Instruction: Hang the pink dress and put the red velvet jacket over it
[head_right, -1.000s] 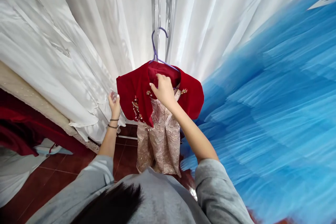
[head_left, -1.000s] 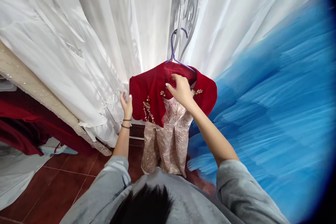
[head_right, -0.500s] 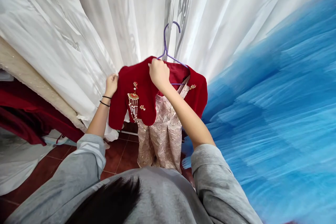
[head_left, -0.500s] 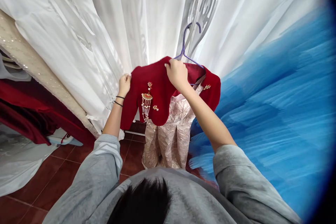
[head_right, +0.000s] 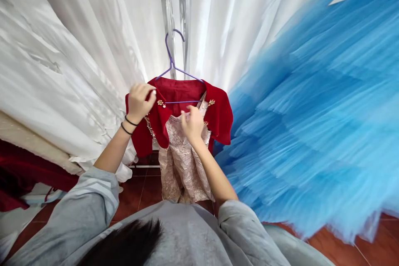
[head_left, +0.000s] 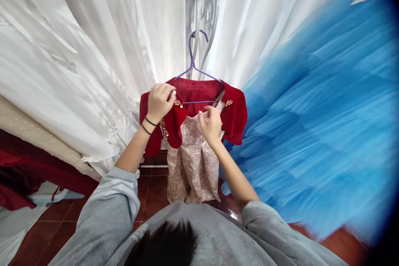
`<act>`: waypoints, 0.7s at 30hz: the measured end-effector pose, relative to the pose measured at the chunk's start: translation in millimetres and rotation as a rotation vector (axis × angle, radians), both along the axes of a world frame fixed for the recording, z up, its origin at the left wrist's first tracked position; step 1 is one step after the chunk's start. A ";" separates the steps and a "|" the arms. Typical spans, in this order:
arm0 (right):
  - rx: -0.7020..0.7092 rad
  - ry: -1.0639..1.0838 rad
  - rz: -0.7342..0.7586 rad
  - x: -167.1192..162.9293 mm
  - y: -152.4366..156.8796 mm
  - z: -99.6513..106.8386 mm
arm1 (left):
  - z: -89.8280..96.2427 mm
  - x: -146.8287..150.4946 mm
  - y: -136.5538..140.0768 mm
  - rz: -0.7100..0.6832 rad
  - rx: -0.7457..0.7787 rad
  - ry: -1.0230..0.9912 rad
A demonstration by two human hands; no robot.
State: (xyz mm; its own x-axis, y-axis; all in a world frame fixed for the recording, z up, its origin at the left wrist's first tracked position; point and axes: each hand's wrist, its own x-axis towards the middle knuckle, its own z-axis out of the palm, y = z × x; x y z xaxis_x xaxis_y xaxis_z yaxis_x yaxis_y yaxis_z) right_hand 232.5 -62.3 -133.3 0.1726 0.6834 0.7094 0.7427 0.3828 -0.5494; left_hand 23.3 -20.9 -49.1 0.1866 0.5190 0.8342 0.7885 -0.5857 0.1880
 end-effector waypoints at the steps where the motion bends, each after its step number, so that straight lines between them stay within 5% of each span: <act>1: 0.010 0.085 -0.144 12.7 -5.5 -17.2 | 4.9 26.2 -3.8 -0.047 -0.042 0.088; 5: -0.102 0.161 -0.549 53.8 -25.7 -73.5 | 10.8 122.1 -9.0 -0.101 -0.294 0.195; 9: -0.251 0.139 -0.563 81.1 -34.2 -100.1 | 8.4 178.2 -5.1 -0.085 -0.538 0.139; 14: -0.048 0.273 -0.480 109.4 -50.3 -66.6 | 33.0 187.1 -3.3 -0.052 -0.451 0.154; 17: 0.096 0.298 -0.487 92.9 -81.0 -33.2 | 56.6 181.0 5.4 -0.217 -0.481 0.014; 21: -0.125 0.050 0.001 46.0 -115.3 -18.7 | 70.2 176.6 20.2 -0.487 -0.830 -0.347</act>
State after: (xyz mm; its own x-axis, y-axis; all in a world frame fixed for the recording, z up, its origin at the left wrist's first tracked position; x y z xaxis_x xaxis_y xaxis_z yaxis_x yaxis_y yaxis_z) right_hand 278.5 -177.6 -152.0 0.2049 0.7662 0.6091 0.7126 0.3099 -0.6294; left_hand 199.9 -0.6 21.1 0.3479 0.8900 0.2947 0.3245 -0.4092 0.8528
